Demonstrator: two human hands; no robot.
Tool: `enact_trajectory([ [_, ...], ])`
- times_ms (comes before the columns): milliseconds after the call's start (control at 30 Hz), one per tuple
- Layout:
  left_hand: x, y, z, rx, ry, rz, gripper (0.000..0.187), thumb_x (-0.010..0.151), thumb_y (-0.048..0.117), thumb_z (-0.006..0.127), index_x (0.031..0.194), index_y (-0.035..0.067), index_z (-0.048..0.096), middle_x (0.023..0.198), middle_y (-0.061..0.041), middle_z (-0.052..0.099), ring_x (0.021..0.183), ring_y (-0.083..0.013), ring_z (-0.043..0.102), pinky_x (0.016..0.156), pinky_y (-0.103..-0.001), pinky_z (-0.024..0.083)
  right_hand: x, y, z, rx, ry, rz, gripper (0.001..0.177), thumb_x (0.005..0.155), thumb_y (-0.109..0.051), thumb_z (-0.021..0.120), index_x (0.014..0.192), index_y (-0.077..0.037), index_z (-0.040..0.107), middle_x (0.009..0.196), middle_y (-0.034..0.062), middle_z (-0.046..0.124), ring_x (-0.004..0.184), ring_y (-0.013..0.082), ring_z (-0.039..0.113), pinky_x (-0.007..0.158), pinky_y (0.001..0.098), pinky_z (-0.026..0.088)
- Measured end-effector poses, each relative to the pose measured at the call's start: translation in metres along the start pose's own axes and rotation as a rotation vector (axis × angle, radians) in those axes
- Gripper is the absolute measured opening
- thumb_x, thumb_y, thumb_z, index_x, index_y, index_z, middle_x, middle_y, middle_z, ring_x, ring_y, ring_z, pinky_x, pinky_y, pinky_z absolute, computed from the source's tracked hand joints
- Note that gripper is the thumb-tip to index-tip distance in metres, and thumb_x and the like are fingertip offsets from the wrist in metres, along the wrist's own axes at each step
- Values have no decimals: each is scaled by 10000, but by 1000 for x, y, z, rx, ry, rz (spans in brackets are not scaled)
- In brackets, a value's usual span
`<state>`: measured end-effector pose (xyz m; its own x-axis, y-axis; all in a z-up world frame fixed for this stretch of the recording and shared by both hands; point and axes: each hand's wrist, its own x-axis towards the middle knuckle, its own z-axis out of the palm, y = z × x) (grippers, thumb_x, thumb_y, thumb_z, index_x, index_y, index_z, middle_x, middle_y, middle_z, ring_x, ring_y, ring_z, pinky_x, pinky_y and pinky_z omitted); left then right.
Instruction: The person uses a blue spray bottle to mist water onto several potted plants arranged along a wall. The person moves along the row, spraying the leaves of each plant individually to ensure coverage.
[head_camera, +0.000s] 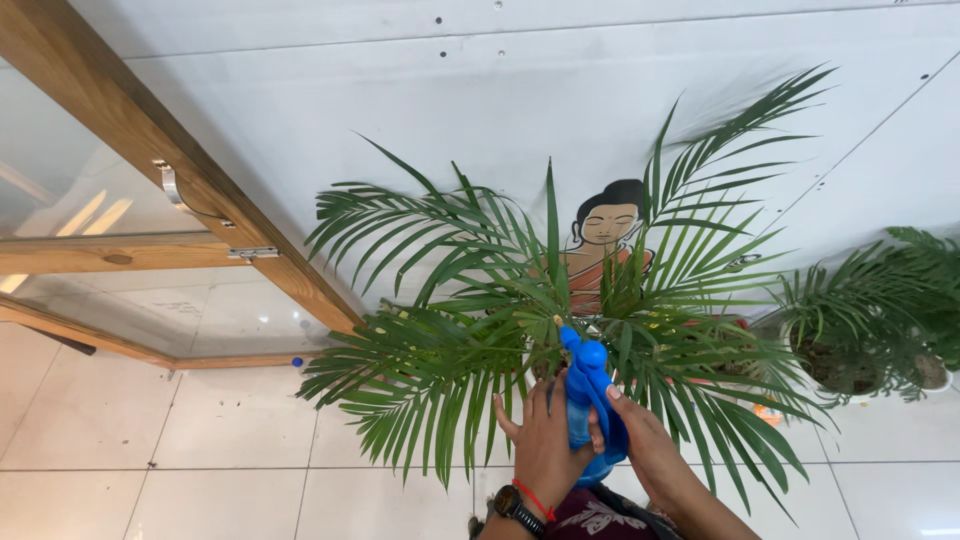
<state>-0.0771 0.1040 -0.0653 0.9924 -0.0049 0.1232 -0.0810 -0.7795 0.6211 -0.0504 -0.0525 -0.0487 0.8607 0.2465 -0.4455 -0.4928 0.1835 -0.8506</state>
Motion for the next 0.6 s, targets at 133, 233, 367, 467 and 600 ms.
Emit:
enact_trajectory([
  [133,1,-1,-2,-22,55,20,1039,639,315,918,1494,77,378,1411,-151,475,1356,-295,464,1108,-762,-33,-6,-6,3,-156,16,-44,522,1009,-457,431,862,-29,691,703,83,649,719,187,611,750,327,467],
  [233,2,0,-4,-24,61,6,1014,658,326,910,1493,95,385,1403,-147,485,1332,-299,485,1106,-749,-6,-6,-4,0,-219,16,-101,511,1023,-437,455,826,-19,675,723,71,657,743,173,602,764,322,461],
  [367,3,2,0,-43,86,24,955,702,349,895,1475,84,401,1392,-148,502,1323,-300,493,1107,-736,26,-2,5,-6,-174,31,-114,446,1025,-392,515,837,-15,662,749,65,646,759,172,584,772,320,448],
  [467,0,2,3,-54,71,20,947,700,357,883,1467,71,406,1399,-152,501,1326,-306,489,1103,-727,35,-4,5,-10,-146,14,-116,439,1018,-393,518,849,-16,669,769,63,648,764,173,596,781,318,455],
  [600,-3,-1,1,-52,40,-4,934,699,378,879,1447,69,412,1398,-164,489,1327,-313,474,1083,-724,40,-9,0,-6,-155,65,-34,480,1017,-441,477,890,-28,687,791,72,662,781,173,597,787,318,443],
])
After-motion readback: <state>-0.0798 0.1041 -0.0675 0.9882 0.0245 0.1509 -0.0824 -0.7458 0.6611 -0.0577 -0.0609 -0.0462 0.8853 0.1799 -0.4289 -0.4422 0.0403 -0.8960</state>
